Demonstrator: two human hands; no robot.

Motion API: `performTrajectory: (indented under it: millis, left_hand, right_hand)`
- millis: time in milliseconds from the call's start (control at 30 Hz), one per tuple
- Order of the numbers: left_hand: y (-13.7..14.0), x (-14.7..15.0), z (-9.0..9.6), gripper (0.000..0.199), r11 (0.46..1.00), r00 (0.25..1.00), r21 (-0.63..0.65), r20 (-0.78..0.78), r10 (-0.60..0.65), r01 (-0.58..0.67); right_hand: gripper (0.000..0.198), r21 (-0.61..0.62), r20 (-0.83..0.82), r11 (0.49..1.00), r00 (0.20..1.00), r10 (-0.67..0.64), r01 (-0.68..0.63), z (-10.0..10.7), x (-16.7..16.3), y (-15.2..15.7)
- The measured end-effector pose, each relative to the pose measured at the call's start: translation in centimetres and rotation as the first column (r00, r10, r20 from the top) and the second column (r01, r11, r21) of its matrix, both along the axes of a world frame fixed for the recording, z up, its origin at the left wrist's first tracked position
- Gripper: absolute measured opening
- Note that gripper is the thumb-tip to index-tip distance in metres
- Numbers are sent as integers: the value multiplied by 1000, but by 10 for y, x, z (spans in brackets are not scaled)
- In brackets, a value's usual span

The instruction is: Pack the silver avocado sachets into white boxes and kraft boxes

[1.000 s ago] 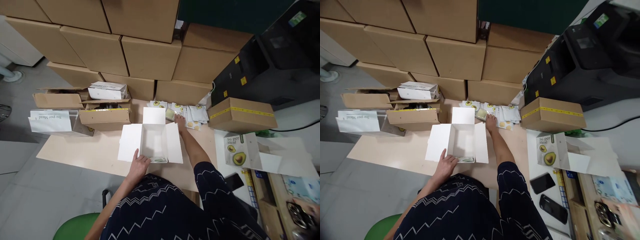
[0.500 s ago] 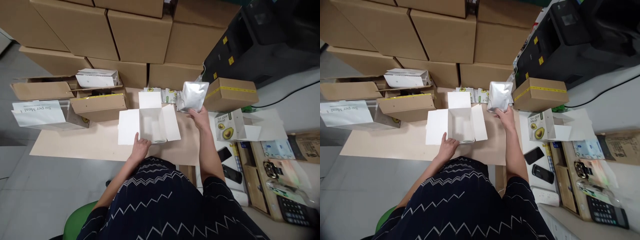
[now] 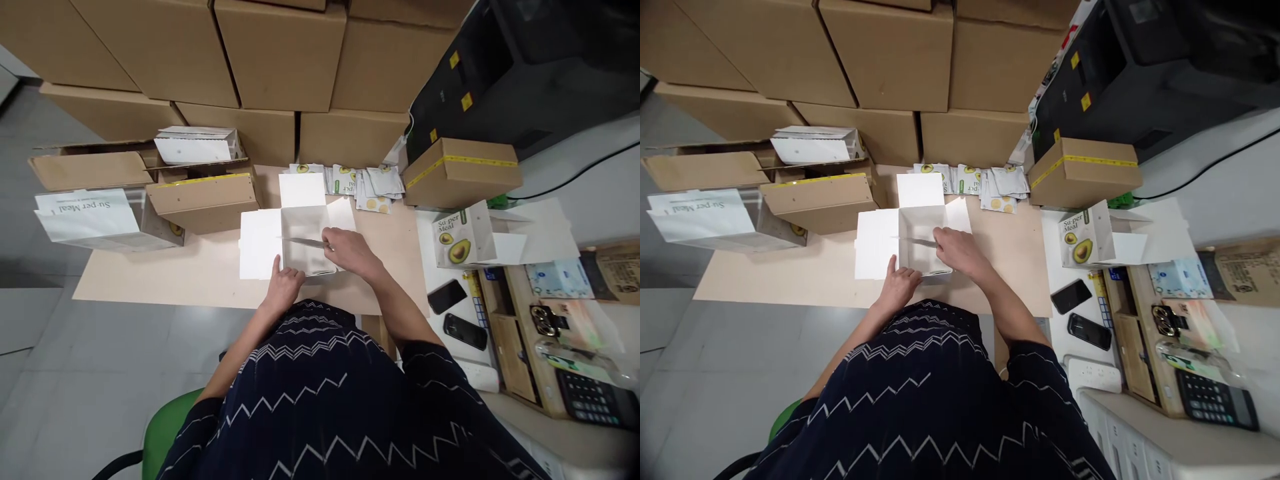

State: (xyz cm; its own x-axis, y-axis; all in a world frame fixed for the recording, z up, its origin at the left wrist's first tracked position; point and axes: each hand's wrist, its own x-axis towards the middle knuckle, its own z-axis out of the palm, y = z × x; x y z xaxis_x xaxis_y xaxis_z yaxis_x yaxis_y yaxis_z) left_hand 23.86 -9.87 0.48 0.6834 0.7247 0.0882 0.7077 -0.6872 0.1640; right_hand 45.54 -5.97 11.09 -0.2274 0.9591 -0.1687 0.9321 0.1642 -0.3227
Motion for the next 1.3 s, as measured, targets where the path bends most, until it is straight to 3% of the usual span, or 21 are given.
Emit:
performTrajectory:
  millis: [167, 300, 433, 567, 667, 800, 1000, 1133, 1233, 1300]
  left_hand:
    - [-2, 0, 0, 23, 1000, 1000, 18, -15, 17, -17]
    - [-1, 0, -2, 23, 1000, 1000, 17, -6, 17, -17]
    - [0, 1, -3, 23, 1000, 1000, 6, -2, 18, -18]
    - [-1, 2, -2, 21, 999, 999, -12, 5, 46, -46]
    - [-2, 3, 0, 19, 997, 997, -35, 16, 74, -73]
    - [-4, 5, 1, 13, 990, 991, -64, 38, 130, -128]
    - [-4, 7, 1, 43, 983, 985, -73, 31, 168, -166]
    - [-3, 6, 1, 40, 984, 987, -77, -1, 161, -161]
    - [-4, 4, 1, 32, 989, 990, -48, -5, 138, -138]
    - [-4, 3, 1, 29, 992, 993, -36, -2, 120, -119]
  right_hand:
    - [14, 44, -19, 997, 998, 59, -58, 5, -8, -1]
    - [22, -47, 31, 999, 999, 28, -27, 6, -7, -1]
    - [28, -205, 61, 974, 992, 111, -96, -18, -15, 6]
    - [29, -405, 10, 894, 977, 212, -190, -51, -29, 17]
    - [31, -479, -19, 850, 971, 238, -217, -64, -33, 20]
    - [32, -494, -127, 818, 955, 269, -296, -65, -31, 18]
    - [30, -468, -263, 805, 927, 268, -365, -73, -30, 14]
    - [28, -439, -285, 806, 912, 295, -398, -78, -35, 13]
    - [30, -450, -298, 805, 914, 273, -387, -64, -28, 9]
    - [27, -426, -414, 812, 884, 215, -398, -44, -11, 7]
